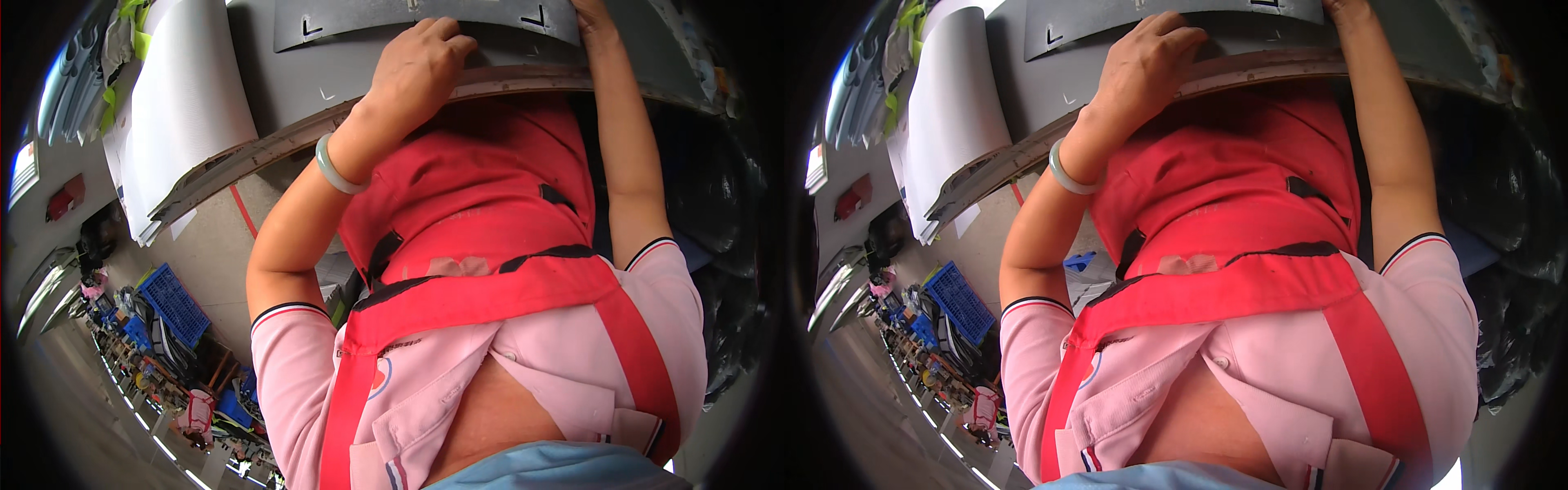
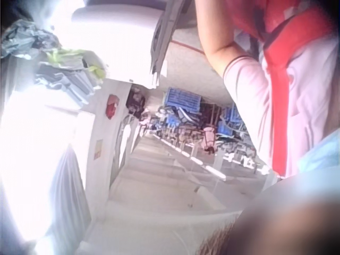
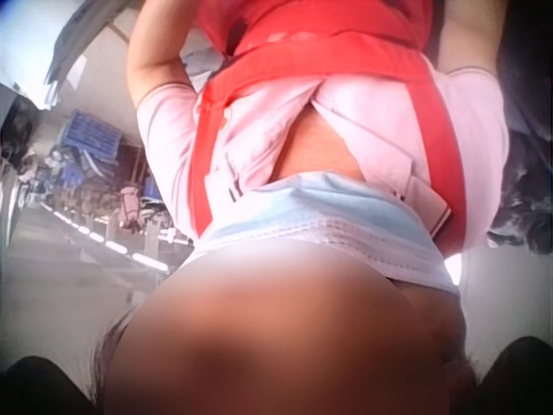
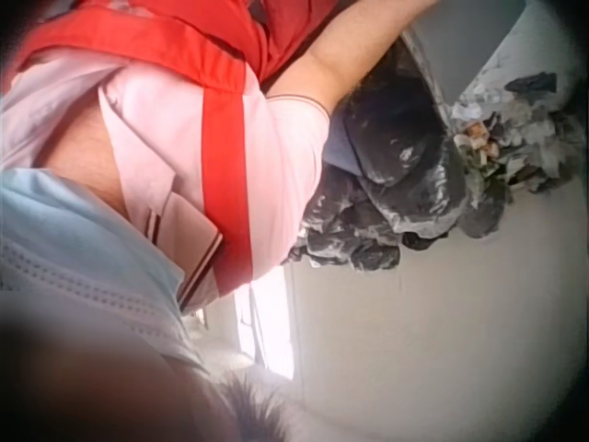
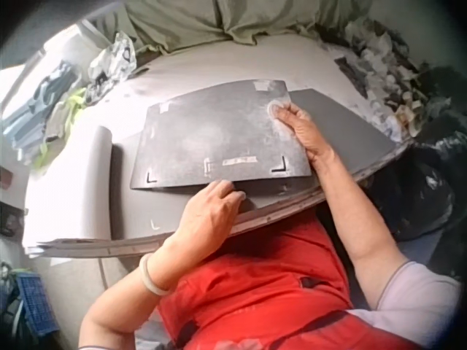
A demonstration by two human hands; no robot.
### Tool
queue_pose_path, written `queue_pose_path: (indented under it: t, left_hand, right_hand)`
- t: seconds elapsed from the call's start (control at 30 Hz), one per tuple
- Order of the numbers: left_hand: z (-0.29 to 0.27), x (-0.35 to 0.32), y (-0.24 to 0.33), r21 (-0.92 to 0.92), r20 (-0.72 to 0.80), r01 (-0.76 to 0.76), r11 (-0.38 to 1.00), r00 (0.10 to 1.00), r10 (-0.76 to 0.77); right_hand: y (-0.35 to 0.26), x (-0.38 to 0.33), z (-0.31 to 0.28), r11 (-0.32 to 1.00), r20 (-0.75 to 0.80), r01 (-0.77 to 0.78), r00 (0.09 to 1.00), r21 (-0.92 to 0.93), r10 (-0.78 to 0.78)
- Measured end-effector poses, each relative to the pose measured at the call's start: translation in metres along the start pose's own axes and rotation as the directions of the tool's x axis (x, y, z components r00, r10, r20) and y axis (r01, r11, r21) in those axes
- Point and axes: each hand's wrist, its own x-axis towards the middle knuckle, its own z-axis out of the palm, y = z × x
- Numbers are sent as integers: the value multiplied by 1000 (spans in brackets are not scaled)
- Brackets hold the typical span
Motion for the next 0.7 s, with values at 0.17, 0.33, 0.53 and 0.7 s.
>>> queue_pose_path:
  t: [0.17, 0.33, 0.53, 0.7]
  left_hand:
    - [-7, -2, 6, -31, 44, 45, 999, 998, -44]
    - [-11, 1, 6, -62, 105, 135, 989, 986, -128]
    - [-18, -3, 8, -14, 166, 48, 999, 985, -45]
    - [-59, -49, -20, 231, 98, 152, 961, 979, -178]
  right_hand:
    - [3, 4, -8, 999, 31, 29, 999, 32, -30]
    - [3, 3, 2, 999, -7, 20, 1000, 36, -20]
    - [2, 5, -4, 999, -25, 10, 1000, 43, -9]
    - [-11, 3, -32, 542, 360, -329, 932, 774, 51]
